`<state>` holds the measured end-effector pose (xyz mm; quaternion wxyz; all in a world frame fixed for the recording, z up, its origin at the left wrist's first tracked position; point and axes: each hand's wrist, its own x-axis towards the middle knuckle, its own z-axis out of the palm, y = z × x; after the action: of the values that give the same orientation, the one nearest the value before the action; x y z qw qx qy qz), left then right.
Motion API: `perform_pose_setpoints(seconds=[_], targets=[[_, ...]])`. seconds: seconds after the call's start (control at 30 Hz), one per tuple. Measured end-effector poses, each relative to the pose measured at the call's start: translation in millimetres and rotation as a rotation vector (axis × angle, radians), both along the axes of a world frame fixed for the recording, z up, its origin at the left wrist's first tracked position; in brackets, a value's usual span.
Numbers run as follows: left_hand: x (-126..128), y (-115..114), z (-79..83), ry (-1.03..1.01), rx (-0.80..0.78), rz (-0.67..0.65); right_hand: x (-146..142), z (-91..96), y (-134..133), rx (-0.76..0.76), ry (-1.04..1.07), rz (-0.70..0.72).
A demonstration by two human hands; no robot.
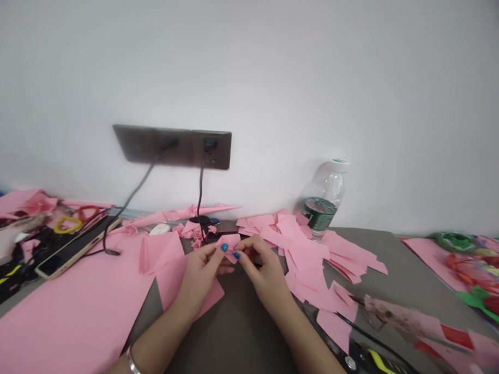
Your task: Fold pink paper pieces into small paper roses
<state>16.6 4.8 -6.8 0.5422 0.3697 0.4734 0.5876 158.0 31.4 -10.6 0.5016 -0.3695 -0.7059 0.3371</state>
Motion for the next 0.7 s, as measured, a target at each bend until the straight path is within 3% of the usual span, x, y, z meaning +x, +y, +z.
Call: perform_pose_setpoints(seconds=[0.27,0.7], targets=[[-0.8,0.3,-2.2,-0.047,-0.012,-0.005,1.1,4.0,-0.8,0.043,-0.034,0.066],[-2.2,2.2,-3.5,-0.14,-0.014,0.038,1.5,5.3,-4.9,0.275,-0.205,-0.045]])
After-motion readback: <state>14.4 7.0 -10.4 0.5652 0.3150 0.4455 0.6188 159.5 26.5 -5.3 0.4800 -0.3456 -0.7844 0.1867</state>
